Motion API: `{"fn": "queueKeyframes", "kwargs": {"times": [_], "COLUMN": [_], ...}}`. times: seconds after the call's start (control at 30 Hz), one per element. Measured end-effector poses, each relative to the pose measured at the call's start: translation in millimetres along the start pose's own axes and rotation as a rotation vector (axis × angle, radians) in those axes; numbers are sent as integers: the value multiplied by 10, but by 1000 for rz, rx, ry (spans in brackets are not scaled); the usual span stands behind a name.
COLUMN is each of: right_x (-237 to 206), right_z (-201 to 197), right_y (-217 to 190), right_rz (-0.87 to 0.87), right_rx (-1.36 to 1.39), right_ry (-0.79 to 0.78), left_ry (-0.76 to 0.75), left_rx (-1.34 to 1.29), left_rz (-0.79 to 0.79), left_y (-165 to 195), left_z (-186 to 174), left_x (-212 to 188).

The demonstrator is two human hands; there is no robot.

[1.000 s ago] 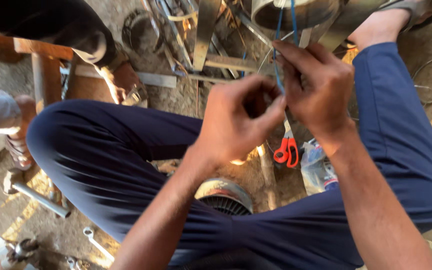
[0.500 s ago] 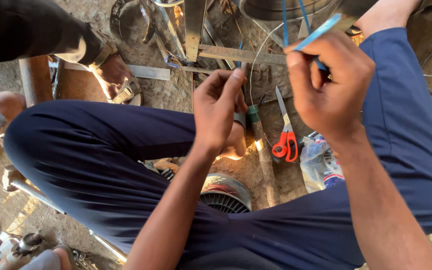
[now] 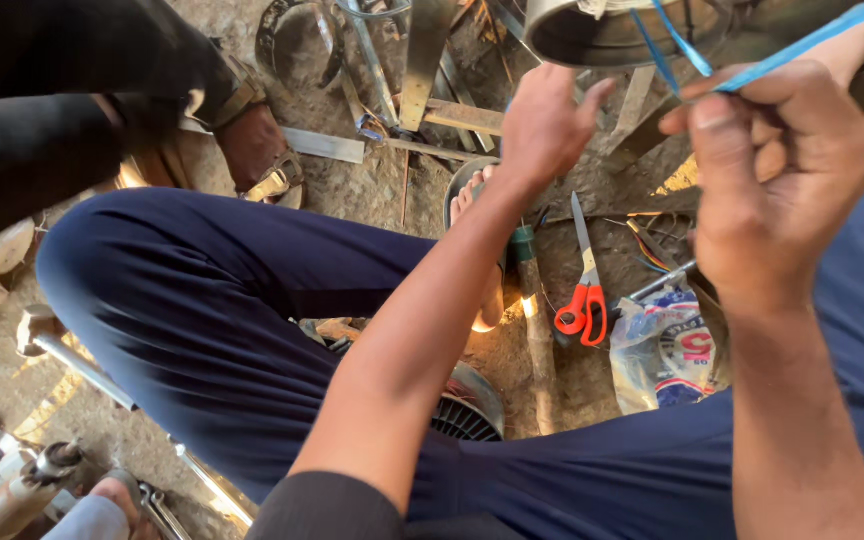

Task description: The person sits on the ground working on a metal motor housing, pulling blue electrical wire out of the cylinder and cutting and trimming the wire with scissors. They continue handling and positioning the wire and the housing among scattered scrap metal parts.

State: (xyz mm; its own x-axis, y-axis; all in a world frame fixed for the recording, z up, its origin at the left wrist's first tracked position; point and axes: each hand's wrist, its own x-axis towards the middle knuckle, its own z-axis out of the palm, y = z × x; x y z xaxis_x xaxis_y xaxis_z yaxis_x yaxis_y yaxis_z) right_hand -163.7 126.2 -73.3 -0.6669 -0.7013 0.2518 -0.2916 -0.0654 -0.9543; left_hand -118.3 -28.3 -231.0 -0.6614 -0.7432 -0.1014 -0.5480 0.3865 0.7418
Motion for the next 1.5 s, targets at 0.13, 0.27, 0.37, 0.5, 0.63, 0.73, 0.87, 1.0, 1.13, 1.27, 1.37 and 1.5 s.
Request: {"fn": "queueKeyframes", "kwargs": {"times": [0.13,0.27,0.37,0.5,0.63,0.73,0.87,1.0,1.13,1.27,1.37,1.5], "right_x": [59,75,62,70,102,114,123,179,167,122,115,126], "right_z": [-32,-73,-115,-125,-93,-80,-57,-23,-11,-29,-39,-70], "right_y": [-100,-122,-112,-107,-146,-199,-251,-262,-283,-294,-272,-227], "right_rz": [55,40,45,33,-2,24,100,61,112,122,141,117], "right_rx": [-38,-75,-127,-74,-27,-68,-111,-45,-84,-99,-66,-34], "right_ry": [-28,-51,-53,-35,-49,-55,-43,-67,-44,-36,-17,-29], "left_ry": [-26,-240,81,26,-62,-25,-19,-100,-412,-552,-619,-578], "left_rx": [-76,-295,-471,-803,-851,-838,-882,-471,-413,-346,-294,-325], "left_rz": [-11,-243,74,20,-88,-115,-178,-21,-42,33,-1,26], "left_y": [132,119,-112,-391,-291,-199,-232,-151,149,411,493,488], "left_z": [94,143,-51,-526,-962,-1256,-1454,-1361,-1254,-1264,-1302,-1338], "left_x": [293,278,-26,-479,-786,-932,-1040,-1207,-1533,-1746,-1812,-1818]}}
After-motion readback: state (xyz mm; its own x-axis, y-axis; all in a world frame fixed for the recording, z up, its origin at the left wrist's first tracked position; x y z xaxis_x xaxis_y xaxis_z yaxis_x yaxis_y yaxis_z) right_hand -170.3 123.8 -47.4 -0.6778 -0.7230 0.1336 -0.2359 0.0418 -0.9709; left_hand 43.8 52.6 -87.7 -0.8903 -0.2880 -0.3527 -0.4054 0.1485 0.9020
